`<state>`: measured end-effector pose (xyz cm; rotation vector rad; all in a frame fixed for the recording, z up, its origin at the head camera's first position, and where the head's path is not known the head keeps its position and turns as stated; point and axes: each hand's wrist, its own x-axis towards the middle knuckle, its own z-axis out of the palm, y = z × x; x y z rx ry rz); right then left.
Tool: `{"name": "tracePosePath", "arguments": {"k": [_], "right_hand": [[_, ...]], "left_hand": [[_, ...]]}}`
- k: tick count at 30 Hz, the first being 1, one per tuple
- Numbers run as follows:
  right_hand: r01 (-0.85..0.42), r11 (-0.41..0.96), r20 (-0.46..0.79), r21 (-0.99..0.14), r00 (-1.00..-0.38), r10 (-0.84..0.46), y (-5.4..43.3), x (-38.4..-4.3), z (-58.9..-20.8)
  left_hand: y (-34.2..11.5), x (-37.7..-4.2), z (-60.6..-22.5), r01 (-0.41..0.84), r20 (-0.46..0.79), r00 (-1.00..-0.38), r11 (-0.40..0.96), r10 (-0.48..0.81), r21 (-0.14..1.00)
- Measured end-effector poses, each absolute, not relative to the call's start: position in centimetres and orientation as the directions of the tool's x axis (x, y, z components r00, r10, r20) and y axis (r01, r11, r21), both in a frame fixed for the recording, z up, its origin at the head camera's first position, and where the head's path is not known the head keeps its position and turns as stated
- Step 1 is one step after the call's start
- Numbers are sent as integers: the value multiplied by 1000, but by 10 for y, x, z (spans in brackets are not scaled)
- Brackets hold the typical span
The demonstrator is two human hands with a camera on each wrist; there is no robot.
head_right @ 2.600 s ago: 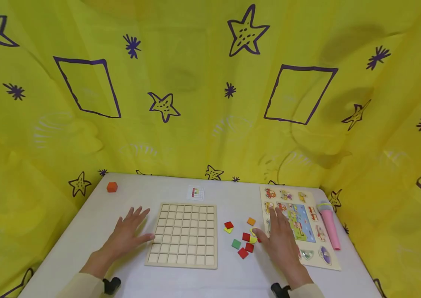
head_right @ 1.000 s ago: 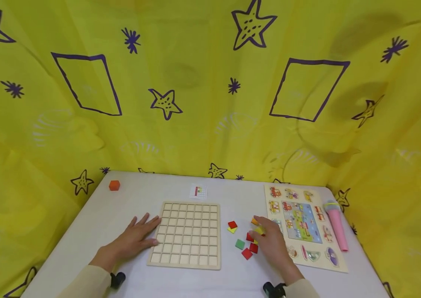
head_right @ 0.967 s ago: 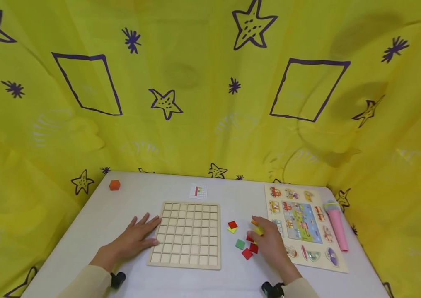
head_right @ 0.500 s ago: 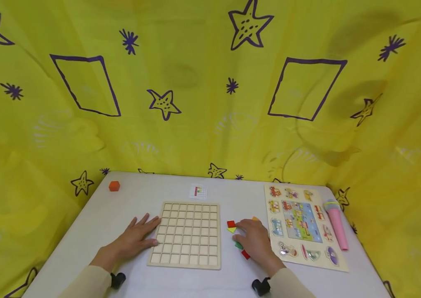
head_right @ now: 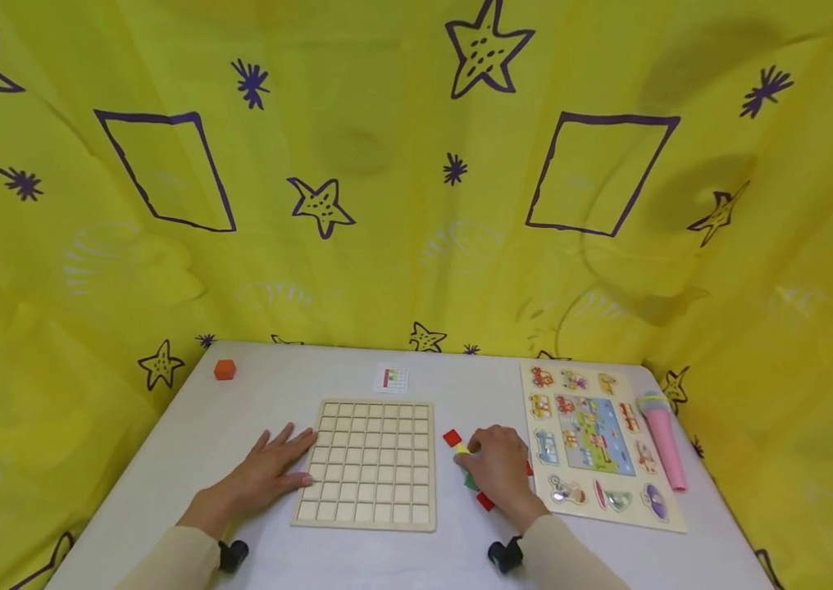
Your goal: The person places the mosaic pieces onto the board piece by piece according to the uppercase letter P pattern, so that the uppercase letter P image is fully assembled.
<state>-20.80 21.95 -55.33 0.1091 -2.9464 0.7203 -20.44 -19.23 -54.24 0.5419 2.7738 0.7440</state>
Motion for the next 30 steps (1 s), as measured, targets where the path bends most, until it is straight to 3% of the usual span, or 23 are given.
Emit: {"name": "tracePosePath", "arguments": {"k": [3,11,19,30], "right_hand": [[-106,891,106,-441,-992,-66,221,-205,-552],[-130,797,58,-590,-991,-119,224,-203,-549],[-176,836,48,-520,-983,-177,226,-210,-543],[-72,848,22,-525,-997,-71,229,-210,-550]], "left_hand": [[-192,-205,-541,296,-111,-907,803,406,518],[-192,-204,-539,292,-104,-911,803,398,520],[-190,-202,-538,286,-106,-912,798,397,530],[-193,-201,-537,292,-104,-909,796,403,529]]}}
